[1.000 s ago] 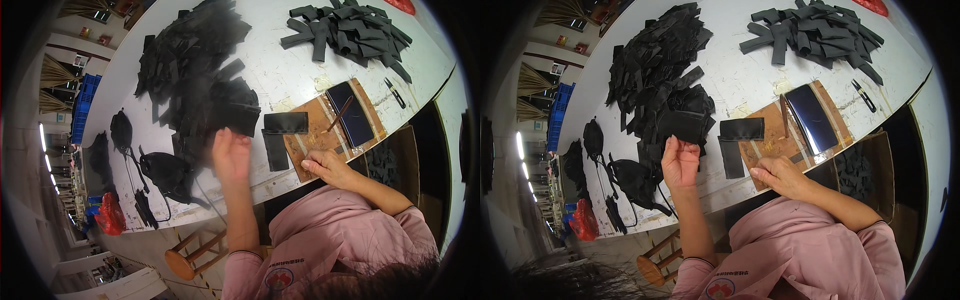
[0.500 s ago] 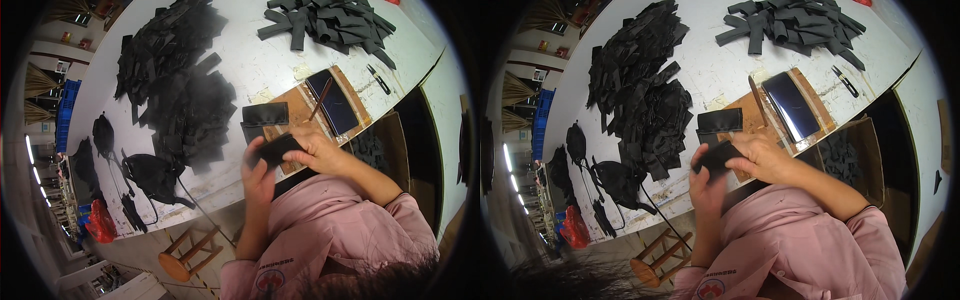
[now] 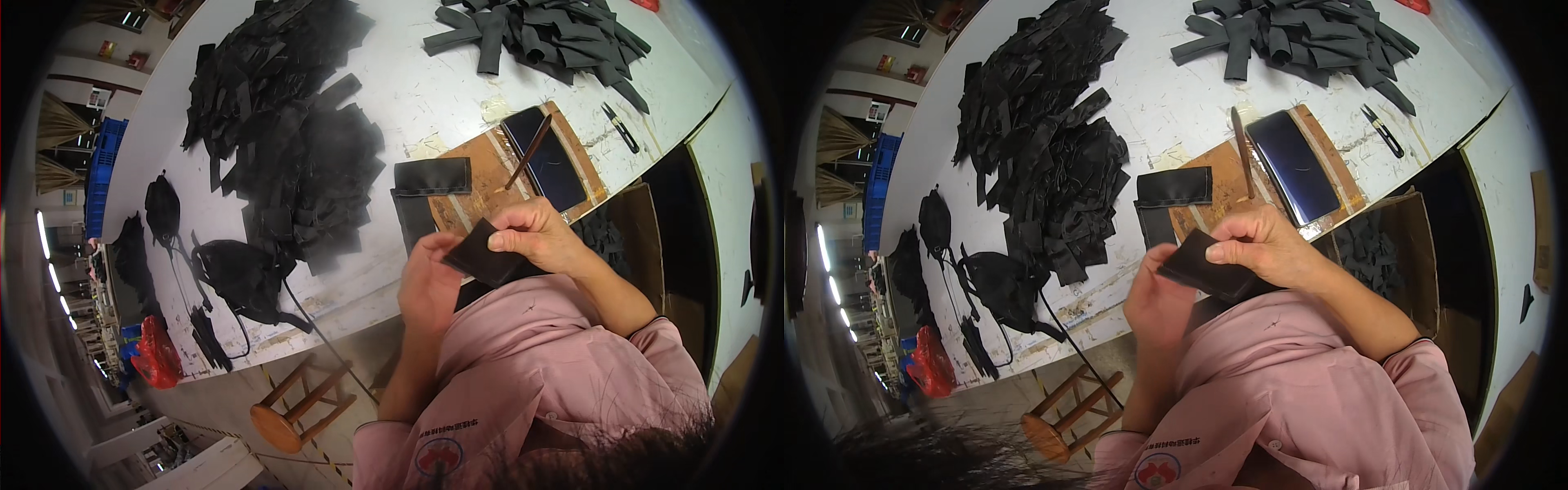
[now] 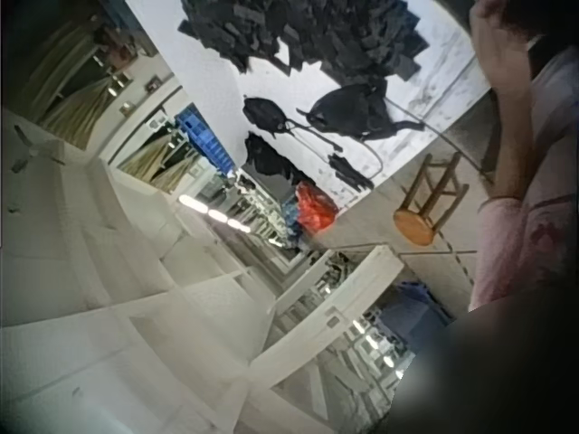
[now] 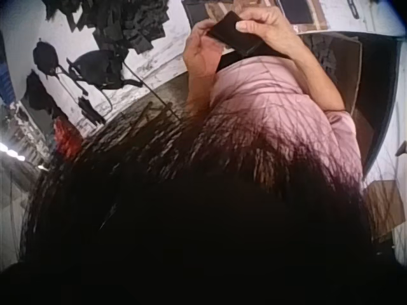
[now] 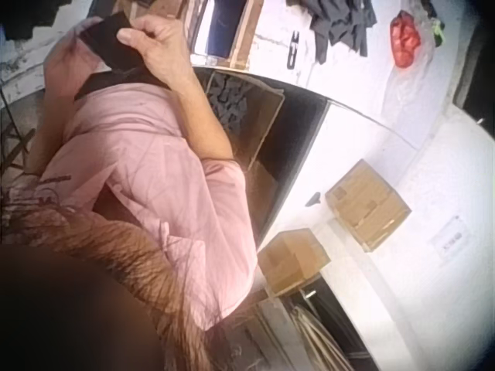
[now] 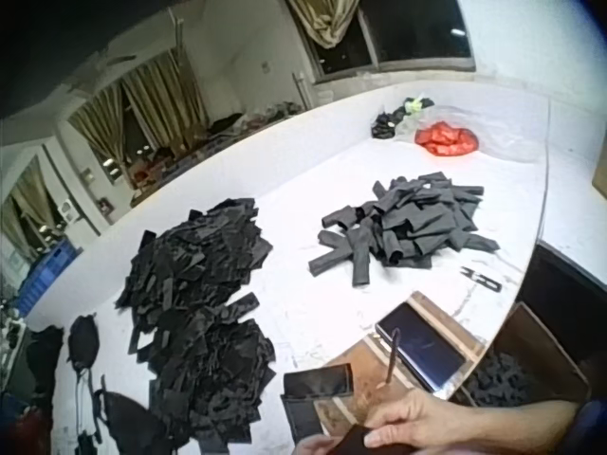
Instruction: Assembling and folding small black foam strips at a workbench.
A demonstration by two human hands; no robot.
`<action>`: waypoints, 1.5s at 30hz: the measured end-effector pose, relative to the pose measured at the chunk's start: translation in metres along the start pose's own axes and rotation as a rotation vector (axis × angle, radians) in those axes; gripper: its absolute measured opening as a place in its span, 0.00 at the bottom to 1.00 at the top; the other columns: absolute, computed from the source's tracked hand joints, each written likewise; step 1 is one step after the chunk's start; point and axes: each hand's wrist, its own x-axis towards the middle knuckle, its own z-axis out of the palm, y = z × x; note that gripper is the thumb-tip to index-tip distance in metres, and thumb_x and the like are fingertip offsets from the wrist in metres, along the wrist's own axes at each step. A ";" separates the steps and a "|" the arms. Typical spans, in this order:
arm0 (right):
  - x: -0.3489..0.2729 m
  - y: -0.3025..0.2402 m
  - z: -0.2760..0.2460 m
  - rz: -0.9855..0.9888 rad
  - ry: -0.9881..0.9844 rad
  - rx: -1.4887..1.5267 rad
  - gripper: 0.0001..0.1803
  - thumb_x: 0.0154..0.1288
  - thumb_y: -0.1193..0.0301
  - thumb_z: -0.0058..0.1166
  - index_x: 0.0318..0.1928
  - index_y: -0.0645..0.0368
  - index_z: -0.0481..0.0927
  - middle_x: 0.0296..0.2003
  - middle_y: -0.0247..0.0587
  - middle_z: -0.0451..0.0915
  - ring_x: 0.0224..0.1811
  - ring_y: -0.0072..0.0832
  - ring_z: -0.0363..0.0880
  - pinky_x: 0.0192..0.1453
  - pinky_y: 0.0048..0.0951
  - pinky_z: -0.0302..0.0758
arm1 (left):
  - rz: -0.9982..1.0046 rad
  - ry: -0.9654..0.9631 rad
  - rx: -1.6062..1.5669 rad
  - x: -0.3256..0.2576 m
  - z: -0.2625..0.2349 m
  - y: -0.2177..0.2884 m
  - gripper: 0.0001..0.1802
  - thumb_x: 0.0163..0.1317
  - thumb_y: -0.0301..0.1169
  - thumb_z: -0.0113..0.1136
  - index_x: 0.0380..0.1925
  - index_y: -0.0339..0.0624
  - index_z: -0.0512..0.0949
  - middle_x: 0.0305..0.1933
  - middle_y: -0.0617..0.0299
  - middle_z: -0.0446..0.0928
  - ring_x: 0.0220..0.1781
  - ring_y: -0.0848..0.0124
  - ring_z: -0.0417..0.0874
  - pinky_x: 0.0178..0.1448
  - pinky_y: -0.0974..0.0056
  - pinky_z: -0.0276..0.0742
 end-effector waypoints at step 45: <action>0.002 0.000 0.040 -0.319 0.155 -0.452 0.11 0.52 0.72 0.62 0.33 0.64 0.76 0.26 0.42 0.71 0.24 0.34 0.72 0.26 0.30 0.70 | 0.555 0.293 1.281 -0.010 0.032 0.008 0.07 0.53 0.20 0.59 0.33 0.35 0.75 0.22 0.56 0.75 0.22 0.71 0.78 0.29 0.69 0.74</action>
